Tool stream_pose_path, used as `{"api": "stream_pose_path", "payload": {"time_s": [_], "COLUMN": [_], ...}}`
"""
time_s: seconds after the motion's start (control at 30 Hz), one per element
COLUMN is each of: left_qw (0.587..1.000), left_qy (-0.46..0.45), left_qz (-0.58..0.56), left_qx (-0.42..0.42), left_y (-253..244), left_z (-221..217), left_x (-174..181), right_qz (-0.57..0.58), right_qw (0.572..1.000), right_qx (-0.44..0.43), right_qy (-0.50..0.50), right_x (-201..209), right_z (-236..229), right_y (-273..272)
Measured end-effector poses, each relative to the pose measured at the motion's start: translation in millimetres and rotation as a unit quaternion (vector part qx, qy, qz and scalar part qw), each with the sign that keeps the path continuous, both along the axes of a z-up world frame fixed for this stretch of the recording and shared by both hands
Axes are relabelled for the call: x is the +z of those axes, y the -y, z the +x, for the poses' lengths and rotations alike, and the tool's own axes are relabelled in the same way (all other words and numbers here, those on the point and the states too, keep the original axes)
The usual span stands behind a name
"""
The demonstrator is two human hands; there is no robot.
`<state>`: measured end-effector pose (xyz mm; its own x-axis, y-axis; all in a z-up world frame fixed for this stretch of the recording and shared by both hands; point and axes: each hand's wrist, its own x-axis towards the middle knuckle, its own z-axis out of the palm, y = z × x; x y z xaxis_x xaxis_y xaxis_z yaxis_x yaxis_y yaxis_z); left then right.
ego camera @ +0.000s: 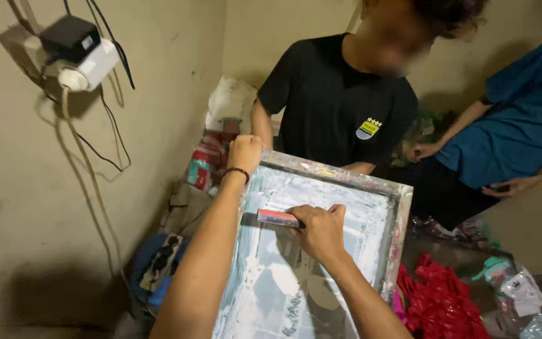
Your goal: The person uses a small scraper tool to spread white paint across a rectangular screen frame held by another person. The person repeatedly scrapes the paint to cover the surface while two others stand nearby.
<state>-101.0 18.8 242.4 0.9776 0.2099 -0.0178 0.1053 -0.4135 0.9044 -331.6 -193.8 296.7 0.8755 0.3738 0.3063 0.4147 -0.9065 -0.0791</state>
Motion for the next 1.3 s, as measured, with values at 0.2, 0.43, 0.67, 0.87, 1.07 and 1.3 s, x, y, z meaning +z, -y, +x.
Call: {"api": "stream_pose_path", "payload": {"time_s": [0.2,0.43,0.67,0.87,1.07,1.3], "left_qw": [0.997,0.990,0.983,0.970,0.966,0.992], "left_qy": [-0.076,-0.140,-0.097,-0.005,0.108,0.096], "left_qz": [0.025,0.019,0.143,0.223,0.220,0.071], "left_qx": [0.001,-0.005,-0.060,-0.095,-0.080,-0.036], "left_y": [5.8,16.6,13.2,5.1,-11.8,-14.6], "left_z": [44.3,85.9,85.2,90.4,70.8,17.2], "left_x": [-89.5,-197.5,-217.2,-198.6,-129.7,-34.1], "right_qz": [0.046,0.028,0.040,0.065,0.205,0.313], "right_qw": [0.997,0.996,0.997,0.993,0.960,0.904], "right_qx": [-0.027,-0.025,0.032,0.079,0.079,0.010], "right_qy": [-0.048,-0.083,-0.049,0.056,0.172,0.292], "right_x": [-30.0,-127.9,-163.3,-129.7,-94.5,-98.6], "right_z": [28.1,77.6,-23.0,-53.8,-90.8,-122.1], "right_y": [21.9,28.8,16.1,12.5,50.5,154.2]}}
